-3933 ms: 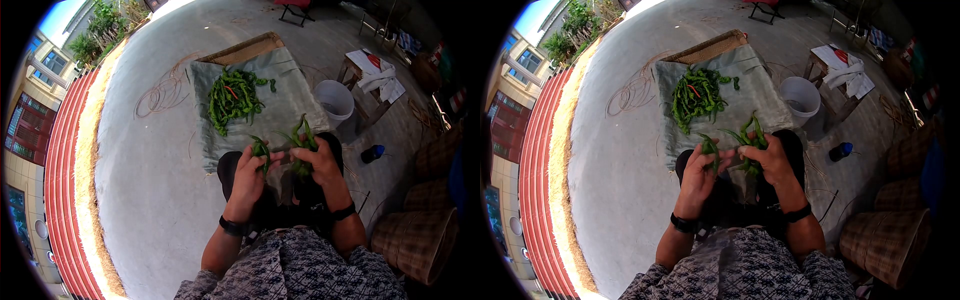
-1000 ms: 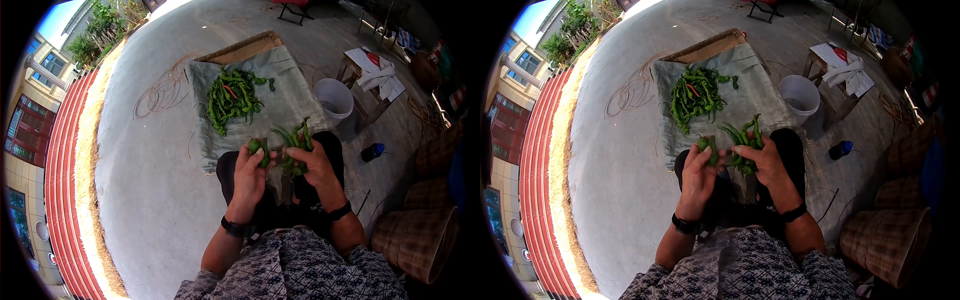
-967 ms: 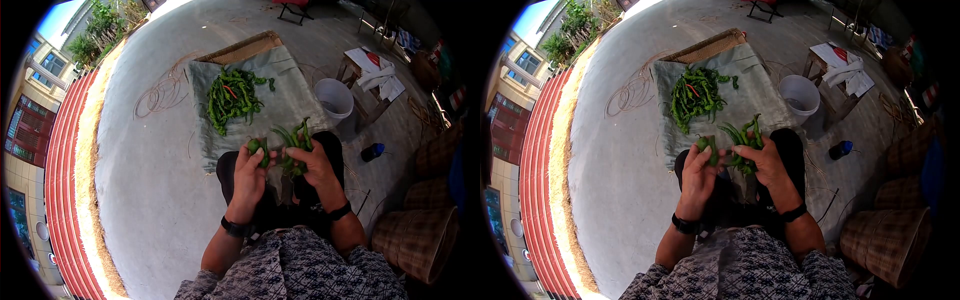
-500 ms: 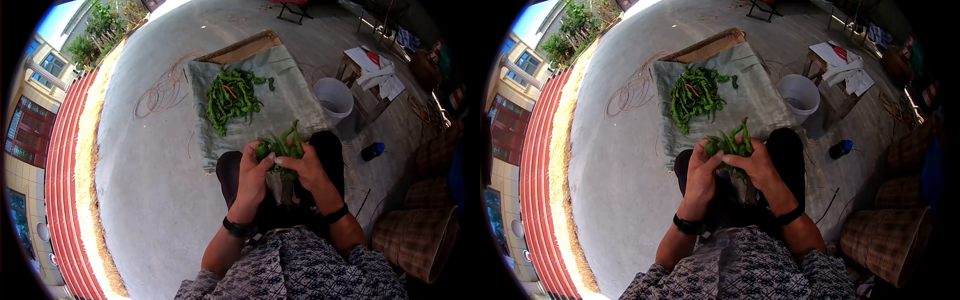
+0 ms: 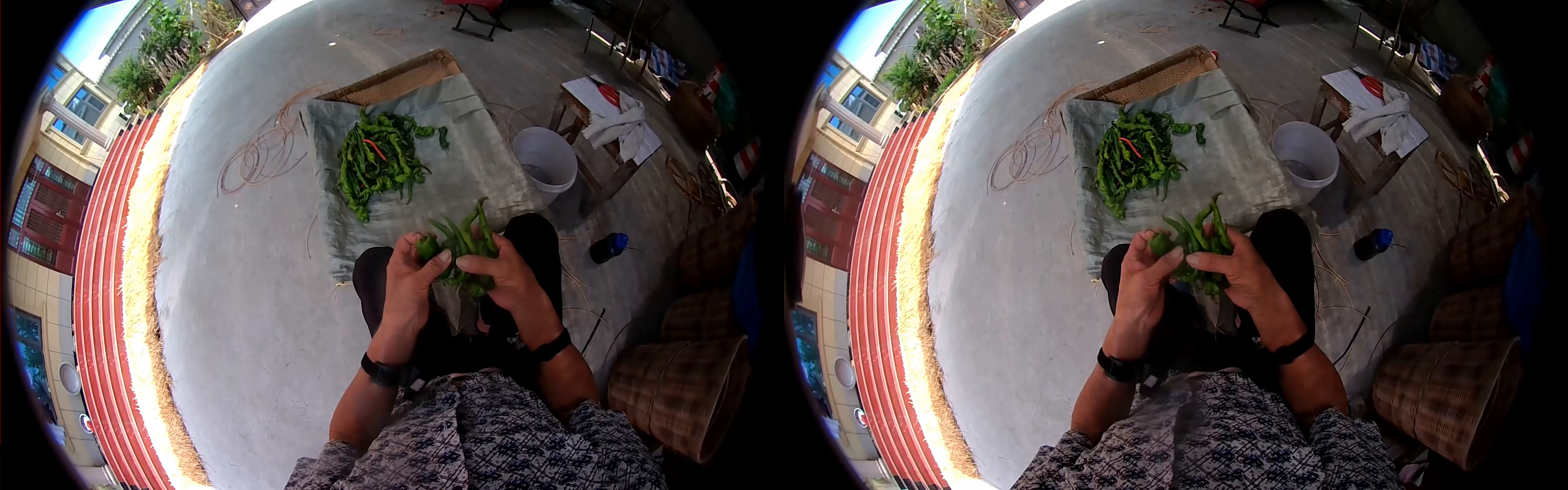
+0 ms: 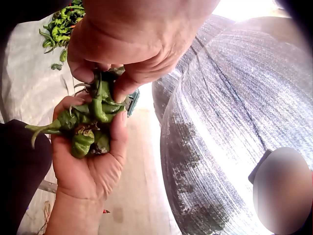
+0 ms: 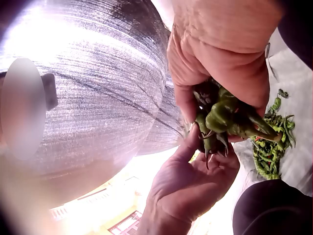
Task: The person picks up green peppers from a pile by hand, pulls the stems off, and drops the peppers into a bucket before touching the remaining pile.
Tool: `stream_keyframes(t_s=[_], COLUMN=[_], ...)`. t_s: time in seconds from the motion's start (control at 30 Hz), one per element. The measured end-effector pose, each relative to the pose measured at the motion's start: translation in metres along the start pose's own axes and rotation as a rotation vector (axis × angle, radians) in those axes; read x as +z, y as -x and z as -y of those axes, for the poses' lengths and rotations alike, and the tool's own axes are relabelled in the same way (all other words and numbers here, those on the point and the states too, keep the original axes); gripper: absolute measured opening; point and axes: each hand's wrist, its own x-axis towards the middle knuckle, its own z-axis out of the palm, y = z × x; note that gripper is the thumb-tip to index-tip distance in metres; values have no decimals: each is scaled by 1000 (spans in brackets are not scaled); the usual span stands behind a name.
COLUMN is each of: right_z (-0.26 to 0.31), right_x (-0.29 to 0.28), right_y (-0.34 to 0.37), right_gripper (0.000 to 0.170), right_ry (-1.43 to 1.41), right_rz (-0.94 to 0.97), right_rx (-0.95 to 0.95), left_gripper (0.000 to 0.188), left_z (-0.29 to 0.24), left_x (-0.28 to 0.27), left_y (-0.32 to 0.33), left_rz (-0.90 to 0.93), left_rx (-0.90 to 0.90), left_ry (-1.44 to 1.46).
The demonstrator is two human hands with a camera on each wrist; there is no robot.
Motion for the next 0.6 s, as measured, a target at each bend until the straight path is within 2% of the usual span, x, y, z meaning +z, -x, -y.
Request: stream_keyframes(t_s=[0.2,0.37,0.6], right_z=[4,1,2], right_x=[1,5,12], right_y=[1,0,-1], right_gripper=[44,46,45], right_ry=[65,161,176], right_rz=[32,-18,-25], right_rx=[4,-41,-67], left_gripper=[33,33,30], left_z=[-2,-3,3], left_x=[-4,-9,-9], left_y=[0,0,-1], left_rz=[-34,-52,-7], left_rx=[-8,-20,12], left_ry=[-91,-123,-97])
